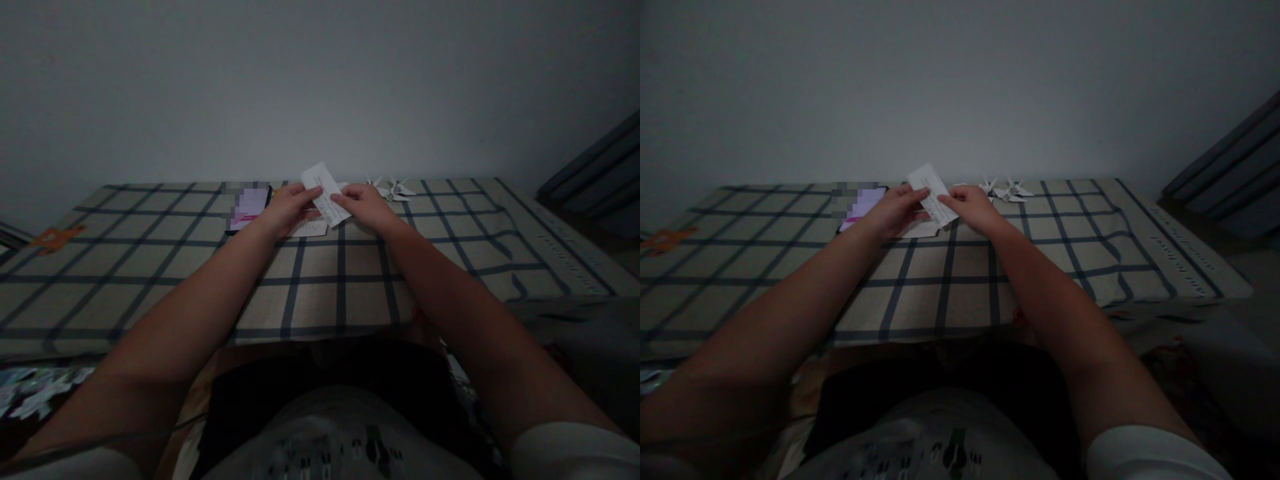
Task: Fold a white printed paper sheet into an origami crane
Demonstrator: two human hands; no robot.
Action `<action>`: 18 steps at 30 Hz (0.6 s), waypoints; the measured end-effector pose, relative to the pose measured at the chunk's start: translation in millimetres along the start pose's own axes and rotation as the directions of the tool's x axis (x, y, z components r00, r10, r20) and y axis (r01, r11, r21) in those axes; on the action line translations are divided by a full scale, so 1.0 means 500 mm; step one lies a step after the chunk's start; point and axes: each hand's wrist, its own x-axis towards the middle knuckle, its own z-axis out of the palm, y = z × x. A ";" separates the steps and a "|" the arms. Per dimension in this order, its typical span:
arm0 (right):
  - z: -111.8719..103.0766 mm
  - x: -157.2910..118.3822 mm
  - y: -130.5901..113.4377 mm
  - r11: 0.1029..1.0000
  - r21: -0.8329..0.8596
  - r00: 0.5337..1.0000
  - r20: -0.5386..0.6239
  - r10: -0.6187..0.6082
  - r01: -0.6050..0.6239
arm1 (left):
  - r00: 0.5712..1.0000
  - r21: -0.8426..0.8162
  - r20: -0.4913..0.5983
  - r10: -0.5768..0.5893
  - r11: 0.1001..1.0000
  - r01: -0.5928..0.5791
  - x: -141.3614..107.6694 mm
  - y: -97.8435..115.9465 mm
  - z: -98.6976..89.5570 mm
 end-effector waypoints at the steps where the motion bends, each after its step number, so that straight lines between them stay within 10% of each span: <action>1: -0.001 -0.001 -0.002 1.000 -0.005 1.000 0.002 0.005 -0.005 | 1.000 0.011 -0.006 0.005 1.000 -0.005 0.000 -0.001 0.000; 18: 0.001 -0.003 -0.011 0.999 0.035 0.997 0.082 -0.013 0.010 | 0.997 0.088 -0.052 0.056 0.995 -0.051 -0.001 0.004 0.003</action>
